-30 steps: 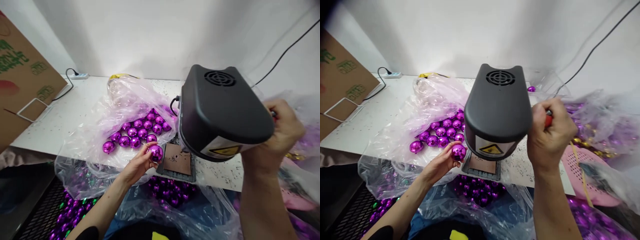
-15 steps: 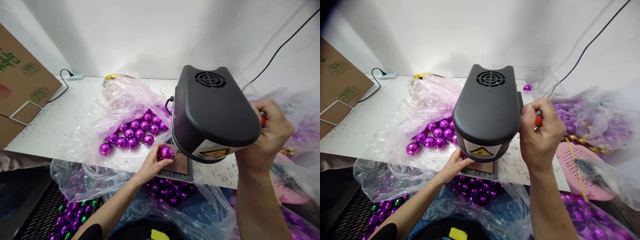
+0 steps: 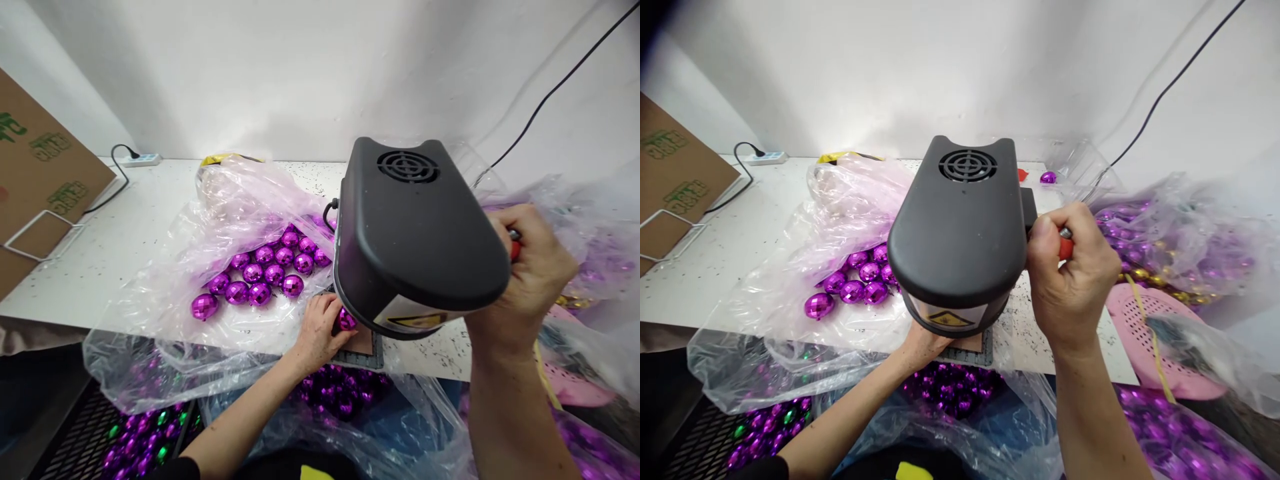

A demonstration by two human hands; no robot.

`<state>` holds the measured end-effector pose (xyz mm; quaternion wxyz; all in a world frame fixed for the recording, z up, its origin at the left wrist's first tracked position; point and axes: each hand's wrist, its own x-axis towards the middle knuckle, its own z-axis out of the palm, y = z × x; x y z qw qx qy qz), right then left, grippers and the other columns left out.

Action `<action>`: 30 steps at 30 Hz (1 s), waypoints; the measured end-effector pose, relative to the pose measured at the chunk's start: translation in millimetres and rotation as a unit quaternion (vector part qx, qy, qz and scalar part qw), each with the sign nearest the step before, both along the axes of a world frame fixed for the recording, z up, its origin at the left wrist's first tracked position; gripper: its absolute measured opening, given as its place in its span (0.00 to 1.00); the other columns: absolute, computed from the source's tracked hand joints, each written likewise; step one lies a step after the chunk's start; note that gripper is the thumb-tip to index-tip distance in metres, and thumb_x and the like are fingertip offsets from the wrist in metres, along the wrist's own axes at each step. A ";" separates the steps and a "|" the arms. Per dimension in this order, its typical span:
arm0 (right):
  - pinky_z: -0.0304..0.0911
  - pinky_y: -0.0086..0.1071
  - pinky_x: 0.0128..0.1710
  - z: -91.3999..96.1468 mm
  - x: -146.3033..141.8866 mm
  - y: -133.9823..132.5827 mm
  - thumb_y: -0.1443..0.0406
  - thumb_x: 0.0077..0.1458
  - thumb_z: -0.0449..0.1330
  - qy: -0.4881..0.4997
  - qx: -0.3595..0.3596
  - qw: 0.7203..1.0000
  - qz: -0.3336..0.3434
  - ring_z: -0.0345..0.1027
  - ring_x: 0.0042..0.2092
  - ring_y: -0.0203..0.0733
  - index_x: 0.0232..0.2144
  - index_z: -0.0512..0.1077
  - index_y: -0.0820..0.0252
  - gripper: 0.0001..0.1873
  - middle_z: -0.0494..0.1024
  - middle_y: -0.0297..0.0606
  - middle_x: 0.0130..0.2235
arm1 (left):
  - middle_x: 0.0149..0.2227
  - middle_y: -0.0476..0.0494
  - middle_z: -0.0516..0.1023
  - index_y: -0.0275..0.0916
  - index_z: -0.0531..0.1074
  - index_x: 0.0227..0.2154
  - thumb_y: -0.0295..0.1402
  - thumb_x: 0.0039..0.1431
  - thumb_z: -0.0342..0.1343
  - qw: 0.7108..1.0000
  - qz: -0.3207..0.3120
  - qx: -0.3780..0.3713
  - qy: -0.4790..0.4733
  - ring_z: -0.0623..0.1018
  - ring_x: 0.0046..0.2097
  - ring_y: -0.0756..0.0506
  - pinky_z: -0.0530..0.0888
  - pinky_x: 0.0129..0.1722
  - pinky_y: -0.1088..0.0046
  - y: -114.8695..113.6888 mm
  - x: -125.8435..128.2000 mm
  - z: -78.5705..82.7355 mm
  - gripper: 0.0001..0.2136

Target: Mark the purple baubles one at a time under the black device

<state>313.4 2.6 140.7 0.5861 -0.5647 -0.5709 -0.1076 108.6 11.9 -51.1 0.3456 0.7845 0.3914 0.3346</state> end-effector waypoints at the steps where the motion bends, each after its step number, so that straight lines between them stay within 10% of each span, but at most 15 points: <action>1: 0.46 0.25 0.29 -0.4 0.4 -0.5 0.63 0.64 0.54 0.000 0.000 1.000 0.000 0.49 0.28 0.25 0.27 0.64 0.64 0.14 0.58 0.29 0.24 | 0.53 0.36 0.76 0.42 0.73 0.54 0.43 0.59 0.64 1.000 0.009 -0.003 -0.004 0.73 0.56 0.32 0.66 0.62 0.47 0.4 1.2 -0.1 0.22; 9: 0.46 0.22 0.27 -1.3 0.6 -0.8 0.64 0.65 0.54 -0.008 0.000 1.000 0.005 0.48 0.27 0.23 0.28 0.65 0.64 0.12 0.58 0.28 0.24 | 0.60 0.35 0.73 0.41 0.70 0.58 0.32 0.64 0.55 0.996 -0.082 -0.017 0.022 0.69 0.64 0.33 0.50 0.71 0.42 -1.2 2.3 7.6 0.19; 30: 0.50 0.27 0.29 -4.4 -6.8 -4.8 0.63 0.66 0.54 -0.014 0.005 0.997 -0.069 0.54 0.28 0.25 0.31 0.69 0.63 0.12 0.66 0.30 0.28 | 0.56 0.40 0.76 0.42 0.75 0.49 0.37 0.62 0.60 0.994 -0.017 -0.092 0.046 0.69 0.62 0.34 0.48 0.72 0.44 -7.0 14.2 21.9 0.14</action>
